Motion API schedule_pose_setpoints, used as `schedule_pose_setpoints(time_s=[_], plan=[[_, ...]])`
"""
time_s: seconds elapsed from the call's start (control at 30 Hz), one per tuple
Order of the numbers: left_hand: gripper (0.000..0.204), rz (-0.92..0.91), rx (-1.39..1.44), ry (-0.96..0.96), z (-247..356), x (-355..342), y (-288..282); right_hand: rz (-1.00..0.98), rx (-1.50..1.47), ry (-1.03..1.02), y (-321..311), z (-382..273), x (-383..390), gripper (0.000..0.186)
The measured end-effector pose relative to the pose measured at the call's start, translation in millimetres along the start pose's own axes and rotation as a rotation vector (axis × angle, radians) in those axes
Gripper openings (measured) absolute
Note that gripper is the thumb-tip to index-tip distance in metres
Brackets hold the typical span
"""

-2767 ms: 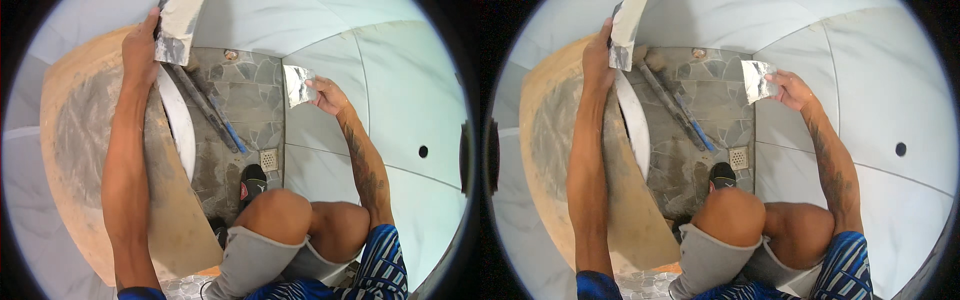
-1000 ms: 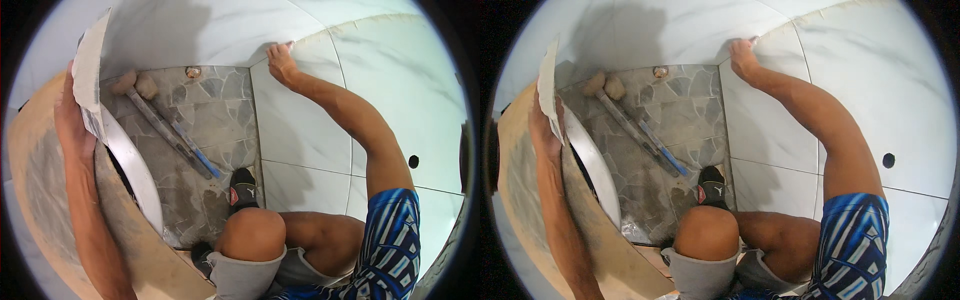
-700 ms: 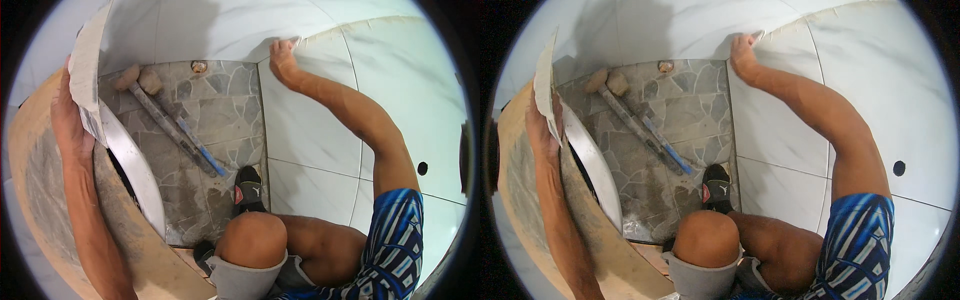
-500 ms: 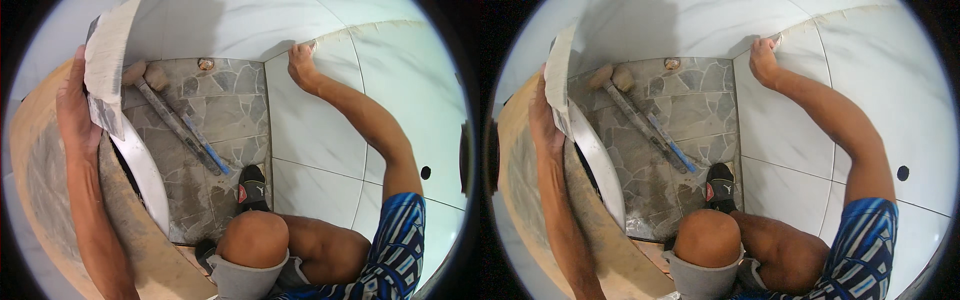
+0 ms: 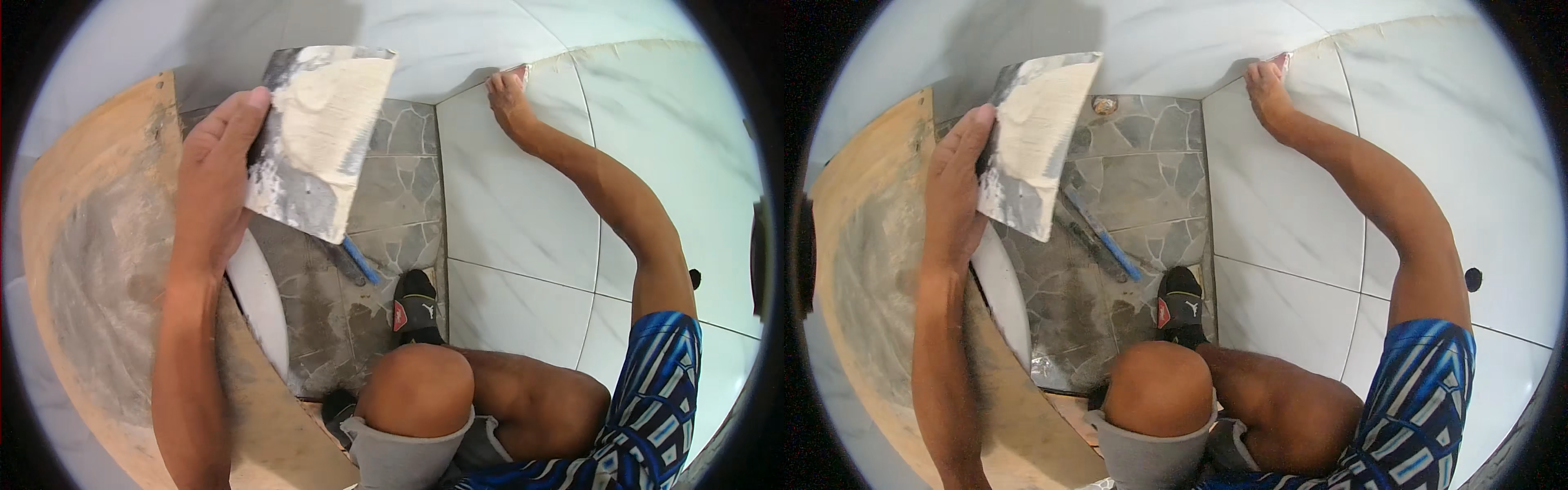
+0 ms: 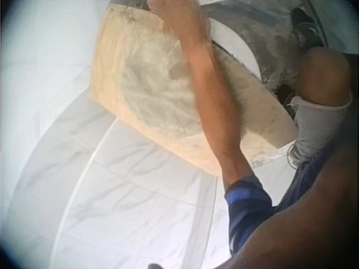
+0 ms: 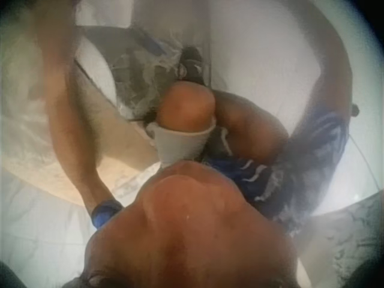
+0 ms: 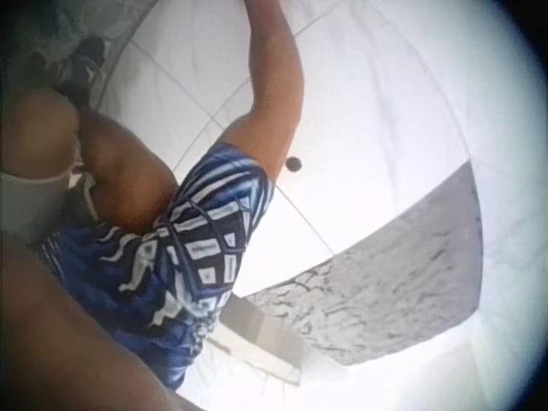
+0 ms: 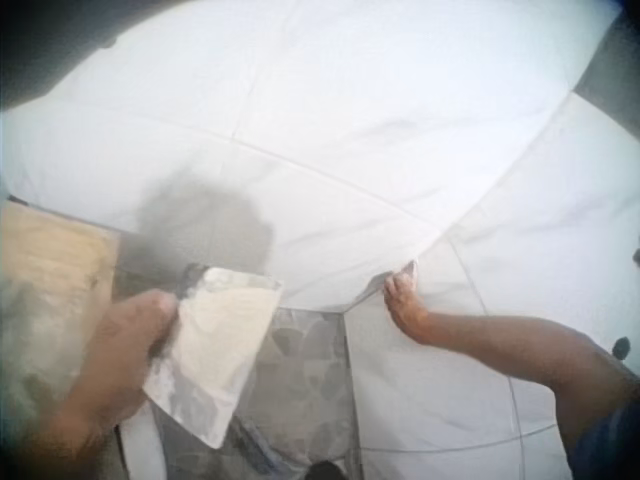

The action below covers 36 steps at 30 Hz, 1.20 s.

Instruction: The person mixes putty using scrapers and applies it into the seams between wall tiles using putty knives and a spreader.

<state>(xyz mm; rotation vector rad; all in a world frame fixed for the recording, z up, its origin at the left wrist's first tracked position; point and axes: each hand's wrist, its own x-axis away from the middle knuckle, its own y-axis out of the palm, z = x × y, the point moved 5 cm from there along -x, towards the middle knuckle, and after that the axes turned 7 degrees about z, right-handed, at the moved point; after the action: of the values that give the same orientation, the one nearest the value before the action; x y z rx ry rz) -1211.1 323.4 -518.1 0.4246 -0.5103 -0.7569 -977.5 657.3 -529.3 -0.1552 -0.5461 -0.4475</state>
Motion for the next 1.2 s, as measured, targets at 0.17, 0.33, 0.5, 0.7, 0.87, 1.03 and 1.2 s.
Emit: schedule_pose_setpoints(time_s=[0.17,0.33,0.5,0.7,0.87,1.03,1.2], plan=[[0.027,-0.044,-0.021,-0.016,-1.8,-0.3,-6.2,-0.109,-0.008,-0.015,-39.4,14.2,0.9,0.024],[0.026,-0.048,0.005,-0.053,-8.9,-3.4,-5.8,-0.109,0.206,-0.034,-16.3,24.4,23.6,0.026],[0.028,-0.014,0.005,-0.024,-12.6,-4.8,-16.9,-0.276,-0.109,-0.028,-54.7,39.0,18.6,0.027],[0.03,-0.069,-0.005,0.029,-0.5,-4.5,-18.9,0.08,-0.085,-0.098,-29.2,46.6,22.5,0.023],[0.029,-0.039,-0.062,0.029,-4.4,0.4,-17.9,-0.007,-0.105,-0.061,-55.5,15.2,14.3,0.021],[0.029,-0.023,-0.076,0.012,-1.5,-1.8,-0.6,0.058,-0.129,-0.079,-17.9,4.6,4.2,0.023],[0.028,-0.042,-0.07,-0.039,-4.0,1.7,1.8,-0.149,-0.332,-0.086,-36.2,-20.6,-15.8,0.022]])
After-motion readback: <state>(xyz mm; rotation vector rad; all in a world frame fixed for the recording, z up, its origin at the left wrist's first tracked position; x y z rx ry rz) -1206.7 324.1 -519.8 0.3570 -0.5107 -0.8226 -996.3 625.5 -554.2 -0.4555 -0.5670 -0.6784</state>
